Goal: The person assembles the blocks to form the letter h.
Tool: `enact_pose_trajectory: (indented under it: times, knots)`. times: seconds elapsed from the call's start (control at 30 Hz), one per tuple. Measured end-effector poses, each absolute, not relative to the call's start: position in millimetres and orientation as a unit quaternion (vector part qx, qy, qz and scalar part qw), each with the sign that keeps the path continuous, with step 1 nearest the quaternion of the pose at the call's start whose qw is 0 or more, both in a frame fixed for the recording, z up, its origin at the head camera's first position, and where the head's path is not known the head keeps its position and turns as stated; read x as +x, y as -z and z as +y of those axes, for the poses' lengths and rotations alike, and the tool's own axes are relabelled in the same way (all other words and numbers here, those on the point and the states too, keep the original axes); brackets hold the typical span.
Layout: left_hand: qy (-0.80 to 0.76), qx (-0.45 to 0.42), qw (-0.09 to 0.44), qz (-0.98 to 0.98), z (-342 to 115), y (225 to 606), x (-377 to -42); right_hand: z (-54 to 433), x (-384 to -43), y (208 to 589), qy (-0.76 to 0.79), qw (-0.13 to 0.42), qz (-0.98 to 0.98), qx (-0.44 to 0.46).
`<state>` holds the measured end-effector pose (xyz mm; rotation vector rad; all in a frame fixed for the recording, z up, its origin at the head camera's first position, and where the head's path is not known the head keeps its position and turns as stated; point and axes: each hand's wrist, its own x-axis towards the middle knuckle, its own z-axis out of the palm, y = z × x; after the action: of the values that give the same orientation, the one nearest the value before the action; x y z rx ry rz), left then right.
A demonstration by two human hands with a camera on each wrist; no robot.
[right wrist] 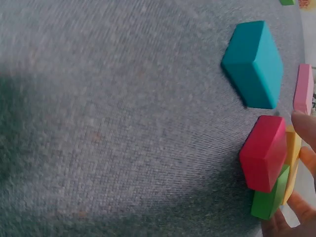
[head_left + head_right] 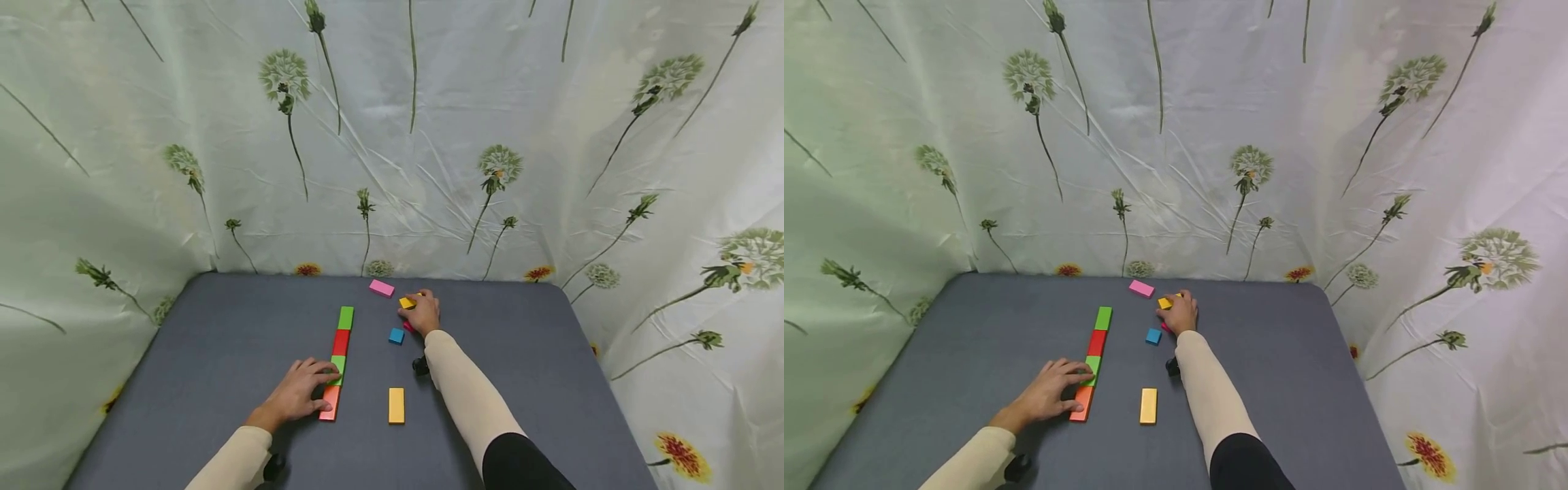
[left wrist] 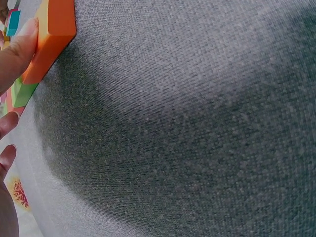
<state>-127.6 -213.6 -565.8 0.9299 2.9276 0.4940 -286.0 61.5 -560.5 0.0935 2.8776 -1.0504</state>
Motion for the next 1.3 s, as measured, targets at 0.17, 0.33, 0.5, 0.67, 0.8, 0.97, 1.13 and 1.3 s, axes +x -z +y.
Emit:
enact_pose_trajectory:
  times: [0.17,0.33,0.5,0.67,0.8,0.97,1.13,1.3]
  knots:
    - [-0.157,0.305,0.016,0.939,-209.1,566.6,-127.9,70.9,-286.1,562.3,0.357,0.032,0.933,0.014]
    - [-0.158,0.301,0.016,0.940,-205.7,566.9,-126.8,79.9,-288.3,564.1,0.349,0.045,0.936,-0.016]
    - [-0.164,0.304,0.018,0.938,-202.8,565.6,-126.3,85.7,-288.7,556.8,0.374,0.049,0.926,-0.013]
    - [-0.163,0.308,0.009,0.937,-202.8,566.6,-127.0,85.5,-281.8,538.8,0.391,0.054,0.918,-0.025]
    - [-0.167,0.304,0.001,0.938,-206.4,567.8,-126.9,82.6,-273.2,528.9,0.402,0.070,0.911,-0.063]
    - [-0.171,0.291,0.008,0.941,-210.3,567.5,-127.0,79.6,-259.9,524.3,0.413,0.074,0.901,-0.108]
    - [-0.172,0.286,0.021,0.942,-211.1,567.3,-128.0,82.4,-245.3,524.6,0.415,0.080,0.896,-0.133]
    - [-0.173,0.283,0.024,0.943,-211.3,567.6,-127.6,89.9,-232.9,526.4,0.424,0.100,0.888,-0.151]
